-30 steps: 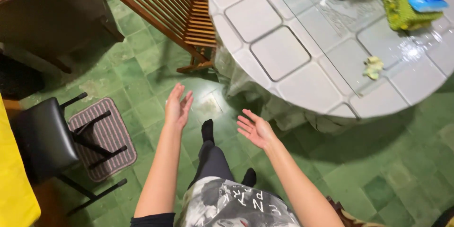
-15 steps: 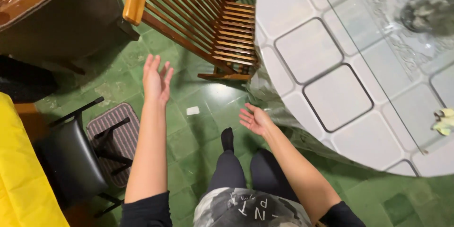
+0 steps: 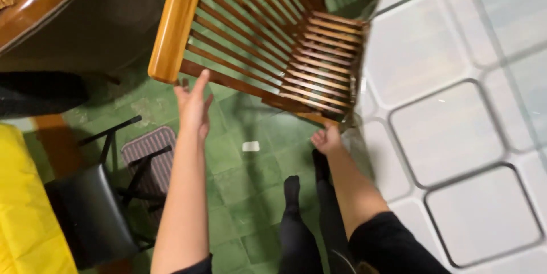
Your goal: Sweeping the floor with a traditional grass broom around furniture.
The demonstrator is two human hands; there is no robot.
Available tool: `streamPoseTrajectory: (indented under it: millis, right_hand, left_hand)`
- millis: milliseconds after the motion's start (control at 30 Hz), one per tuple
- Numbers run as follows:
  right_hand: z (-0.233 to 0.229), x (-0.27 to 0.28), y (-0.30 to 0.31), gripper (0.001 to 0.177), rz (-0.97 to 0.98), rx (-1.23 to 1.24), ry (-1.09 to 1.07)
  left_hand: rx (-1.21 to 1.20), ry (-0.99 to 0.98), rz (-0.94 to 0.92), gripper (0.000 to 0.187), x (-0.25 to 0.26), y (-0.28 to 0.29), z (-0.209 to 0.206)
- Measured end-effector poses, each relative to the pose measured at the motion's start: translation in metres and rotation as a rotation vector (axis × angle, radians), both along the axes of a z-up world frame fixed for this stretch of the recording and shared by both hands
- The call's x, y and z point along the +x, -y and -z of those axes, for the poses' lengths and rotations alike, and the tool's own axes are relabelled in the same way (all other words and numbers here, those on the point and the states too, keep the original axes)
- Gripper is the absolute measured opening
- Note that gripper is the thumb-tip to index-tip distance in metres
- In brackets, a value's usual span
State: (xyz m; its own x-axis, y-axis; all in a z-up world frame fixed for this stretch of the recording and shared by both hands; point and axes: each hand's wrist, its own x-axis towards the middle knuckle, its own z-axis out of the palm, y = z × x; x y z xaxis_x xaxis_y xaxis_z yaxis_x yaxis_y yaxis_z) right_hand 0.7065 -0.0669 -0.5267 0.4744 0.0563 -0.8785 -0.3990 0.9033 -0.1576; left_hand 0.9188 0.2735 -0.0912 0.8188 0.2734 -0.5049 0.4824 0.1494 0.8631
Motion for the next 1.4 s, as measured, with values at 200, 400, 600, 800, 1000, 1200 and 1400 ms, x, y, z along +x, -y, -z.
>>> streamPoseTrajectory:
  millis: [200,400,600,800,1000,1200,1400]
  right_hand:
    - [0.014,0.065,0.010,0.042,0.168,0.135,-0.057]
    - [0.014,0.079,0.036,0.043,0.207,0.077,-0.036]
    - [0.008,0.080,0.037,0.049,0.328,0.009,-0.228]
    - [0.160,0.022,0.085,0.022,0.444,-0.060,-0.089]
    - [0.138,0.024,0.112,0.022,0.591,-0.149,-0.053]
    - [0.103,0.031,0.120,0.047,0.945,-0.133,-0.101]
    - [0.077,0.018,0.110,0.047,0.861,-0.306,-0.230]
  left_hand:
    - [-0.057,0.091,-0.003,0.081,0.022,0.012,0.049]
    - [-0.030,0.087,-0.066,0.072,0.020,0.026,0.050]
    - [0.015,0.160,-0.067,0.073,0.011,0.029,0.058]
    - [0.128,0.197,-0.040,0.057,-0.031,0.045,0.061]
    - [0.227,0.223,-0.014,0.039,-0.083,0.076,0.048]
    - [0.277,0.260,-0.047,0.036,-0.131,0.102,0.047]
    - [0.239,0.269,-0.077,0.038,-0.144,0.106,0.050]
